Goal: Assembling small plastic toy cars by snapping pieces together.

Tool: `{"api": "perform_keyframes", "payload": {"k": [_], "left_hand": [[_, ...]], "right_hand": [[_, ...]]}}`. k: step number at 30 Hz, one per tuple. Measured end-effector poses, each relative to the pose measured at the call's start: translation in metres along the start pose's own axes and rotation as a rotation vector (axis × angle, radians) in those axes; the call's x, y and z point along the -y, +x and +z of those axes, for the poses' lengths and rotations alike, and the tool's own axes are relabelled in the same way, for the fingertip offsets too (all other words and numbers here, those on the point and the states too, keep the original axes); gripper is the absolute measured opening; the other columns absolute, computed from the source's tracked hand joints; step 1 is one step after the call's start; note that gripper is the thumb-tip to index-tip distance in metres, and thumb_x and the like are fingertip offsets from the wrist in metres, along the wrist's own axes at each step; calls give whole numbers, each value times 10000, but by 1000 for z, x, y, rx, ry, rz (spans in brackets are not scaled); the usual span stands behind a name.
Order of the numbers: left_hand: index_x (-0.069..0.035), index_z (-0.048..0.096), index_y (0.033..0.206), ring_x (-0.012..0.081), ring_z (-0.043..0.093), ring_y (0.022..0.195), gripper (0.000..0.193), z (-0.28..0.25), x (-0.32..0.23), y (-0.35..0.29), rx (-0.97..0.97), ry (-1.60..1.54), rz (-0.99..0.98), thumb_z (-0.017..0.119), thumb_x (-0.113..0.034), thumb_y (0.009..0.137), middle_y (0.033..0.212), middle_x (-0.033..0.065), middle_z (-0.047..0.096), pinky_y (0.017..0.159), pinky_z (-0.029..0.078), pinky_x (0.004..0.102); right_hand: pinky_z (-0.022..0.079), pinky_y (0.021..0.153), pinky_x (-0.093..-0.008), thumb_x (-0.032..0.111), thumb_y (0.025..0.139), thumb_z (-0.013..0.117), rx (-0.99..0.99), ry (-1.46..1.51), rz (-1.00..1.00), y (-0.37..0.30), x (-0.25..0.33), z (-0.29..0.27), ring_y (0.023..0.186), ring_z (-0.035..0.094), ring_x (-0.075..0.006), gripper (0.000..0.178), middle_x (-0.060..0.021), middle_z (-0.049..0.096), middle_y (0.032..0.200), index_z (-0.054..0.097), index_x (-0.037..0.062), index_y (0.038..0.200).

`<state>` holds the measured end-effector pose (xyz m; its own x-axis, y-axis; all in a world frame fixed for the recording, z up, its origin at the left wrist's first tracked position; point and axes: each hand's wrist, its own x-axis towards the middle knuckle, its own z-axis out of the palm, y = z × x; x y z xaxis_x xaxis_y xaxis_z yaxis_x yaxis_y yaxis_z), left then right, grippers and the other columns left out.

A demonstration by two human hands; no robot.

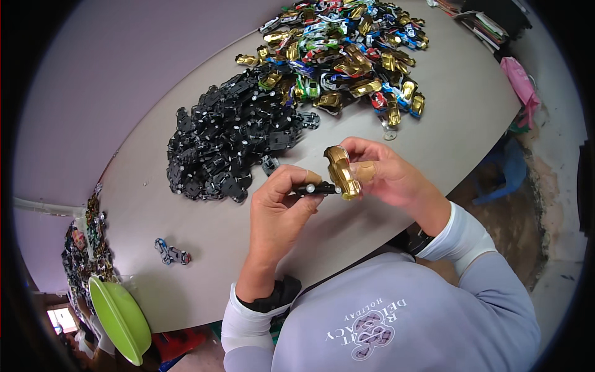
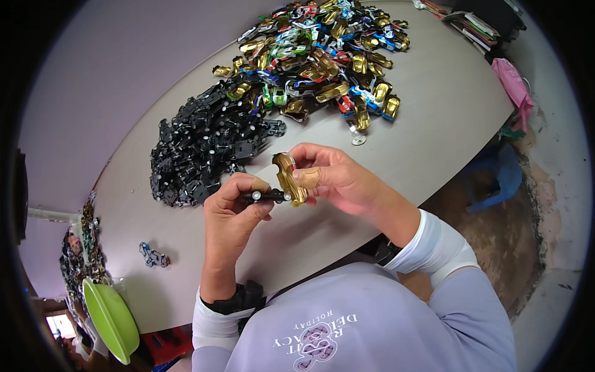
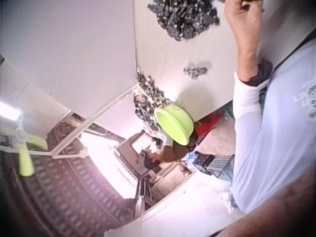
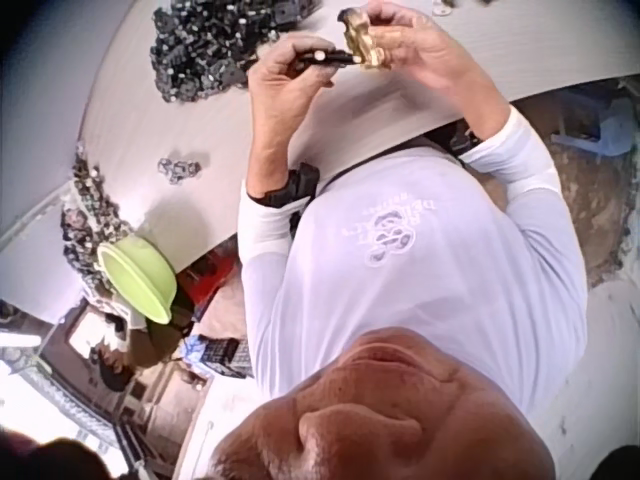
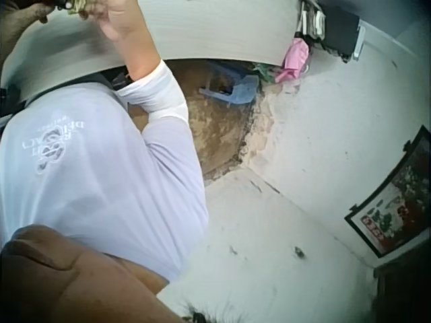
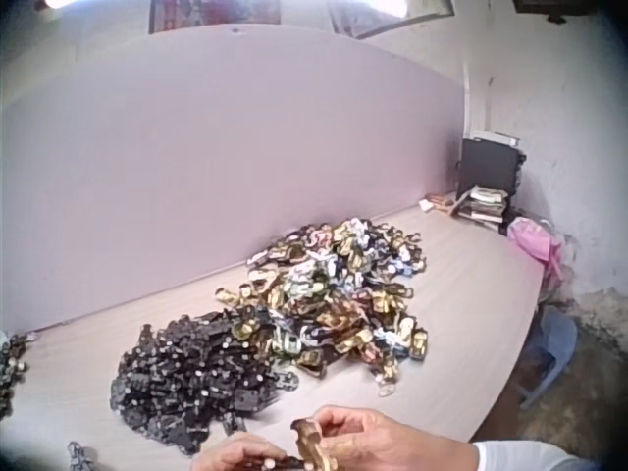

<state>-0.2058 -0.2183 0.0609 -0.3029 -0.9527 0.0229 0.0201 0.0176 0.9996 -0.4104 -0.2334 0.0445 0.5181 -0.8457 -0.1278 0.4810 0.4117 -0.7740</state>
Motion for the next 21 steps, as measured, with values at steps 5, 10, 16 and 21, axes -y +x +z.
{"api": "perform_keyframes", "payload": {"k": [5,10,16,21], "left_hand": [[13,555,1109,99,544,857,350,18,15,4,-8,-407,-177,607,65,767,935,33,533,764,533,280],[11,432,1255,150,561,922,487,22,24,6,-79,-619,-154,590,29,794,1055,99,553,830,513,301],[1,428,1240,258,585,1016,494,13,23,8,22,-824,-239,621,-13,787,1115,163,563,818,542,386],[-3,443,1214,278,580,1029,481,13,21,7,26,-835,-223,639,-10,774,1105,175,570,821,547,407]], "right_hand": [[389,494,-198,150,809,635,6,73,-8,-8,-7,-4,665,525,-73,304,-15,570,865,520,56,1075],[410,469,-197,103,806,624,-32,-99,-30,-14,-2,8,680,531,-83,329,-36,547,892,498,38,1103],[470,478,-219,53,776,653,-156,-325,-203,-18,13,18,763,560,-97,393,-58,533,939,466,35,1122],[461,504,-205,37,762,661,-198,-511,-261,-20,16,25,750,532,-75,394,-42,524,919,465,35,1103]]}}
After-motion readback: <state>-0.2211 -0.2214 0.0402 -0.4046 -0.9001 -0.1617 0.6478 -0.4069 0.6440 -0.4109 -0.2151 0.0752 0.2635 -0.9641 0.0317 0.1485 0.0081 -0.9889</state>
